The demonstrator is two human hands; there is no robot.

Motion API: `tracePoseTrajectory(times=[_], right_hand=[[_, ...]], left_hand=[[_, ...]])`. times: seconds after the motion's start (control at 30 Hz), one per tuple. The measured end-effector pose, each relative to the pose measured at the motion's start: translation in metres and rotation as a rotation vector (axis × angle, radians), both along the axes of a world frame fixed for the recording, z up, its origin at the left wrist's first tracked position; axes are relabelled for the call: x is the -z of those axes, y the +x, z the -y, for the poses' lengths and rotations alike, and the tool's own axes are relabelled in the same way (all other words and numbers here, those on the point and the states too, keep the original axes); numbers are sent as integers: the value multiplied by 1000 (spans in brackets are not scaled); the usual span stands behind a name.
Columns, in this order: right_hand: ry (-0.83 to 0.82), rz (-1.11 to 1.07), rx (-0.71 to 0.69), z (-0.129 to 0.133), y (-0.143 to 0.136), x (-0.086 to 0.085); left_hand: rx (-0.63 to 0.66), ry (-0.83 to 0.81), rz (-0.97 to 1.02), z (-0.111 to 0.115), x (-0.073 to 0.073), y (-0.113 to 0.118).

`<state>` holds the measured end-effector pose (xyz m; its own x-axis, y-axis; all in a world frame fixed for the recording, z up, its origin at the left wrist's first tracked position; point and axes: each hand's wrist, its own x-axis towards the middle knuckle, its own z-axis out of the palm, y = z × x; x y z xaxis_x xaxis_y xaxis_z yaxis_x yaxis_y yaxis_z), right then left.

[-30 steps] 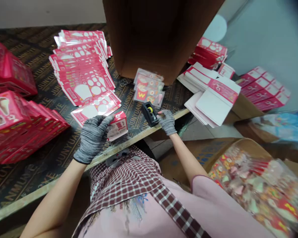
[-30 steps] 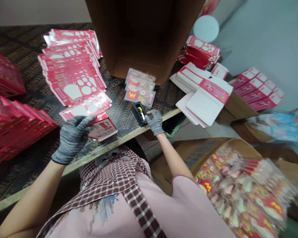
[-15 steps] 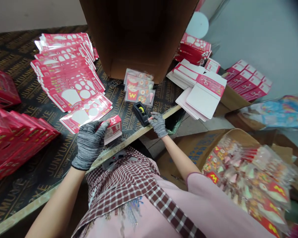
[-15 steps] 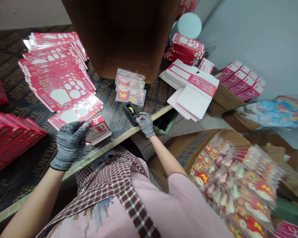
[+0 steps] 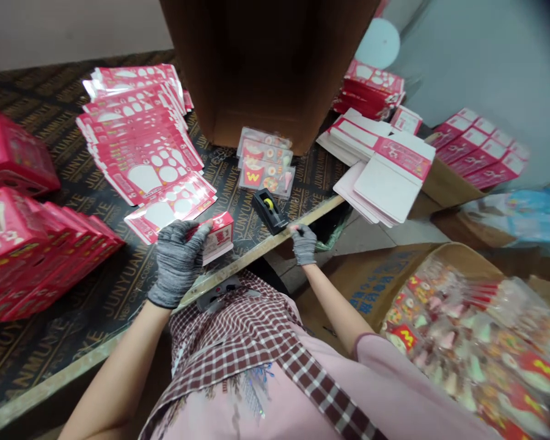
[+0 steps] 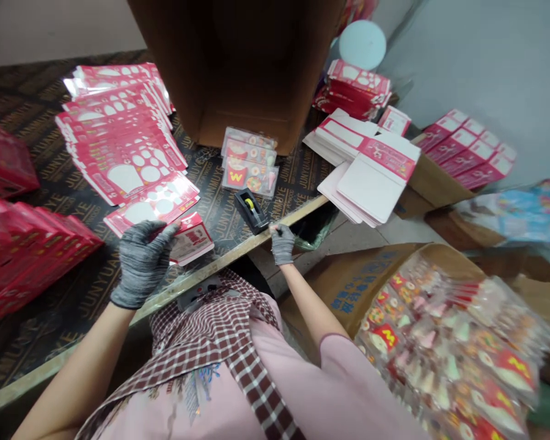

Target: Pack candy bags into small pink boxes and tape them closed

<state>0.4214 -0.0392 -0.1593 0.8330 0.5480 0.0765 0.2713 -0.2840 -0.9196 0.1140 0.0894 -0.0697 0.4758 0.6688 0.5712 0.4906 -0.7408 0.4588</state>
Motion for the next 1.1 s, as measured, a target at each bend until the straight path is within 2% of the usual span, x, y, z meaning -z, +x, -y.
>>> tracePoseTrajectory(times=[0.07, 0.1, 0.23, 0.3, 0.37, 0.5, 0.63, 0.7, 0.8, 0.87, 0.93, 1.0, 1.07, 1.1], right_hand=[[60, -76, -85, -1, -21, -25], [97, -155, -182, -3, -34, -40], [172, -604, -735, -20, -89, -97], [187, -773, -906, -31, -110, -113], [192, -893, -979, -41, -122, -116], [160, -1025, -997, -50, -130, -108], [168, -1034, -973, -51, -130, -104], [149, -917, -948, -53, -128, -104], [55, -601, -918, -56, -123, -99], [-79, -521, -997, -53, -121, -88], [-235, -623, -1158, -46, -123, -69], [-341, -868, -1293, -36, -128, -45], [-308, -1121, -1320, -31, -131, -26], [-227, -1195, -1275, -33, -130, -20]], left_hand=[[7, 30, -25, 4, -3, 0], [11, 55, -40, 5, -4, 0], [34, 198, -33, 8, -4, -5], [45, 221, 2, 8, -1, -7], [62, 194, 24, 7, 1, -9], [132, 115, -8, 3, 2, -13], [172, 51, -58, 3, -7, -13], [134, 57, -71, 5, -12, -7], [29, 61, -72, 7, -18, 5], [-22, 37, -83, 8, -20, 11], [-36, -6, -66, 8, -23, 11], [-32, -74, 72, 7, -26, 3], [-13, -197, 295, 6, -29, -12], [10, -273, 396, 6, -29, -22]])
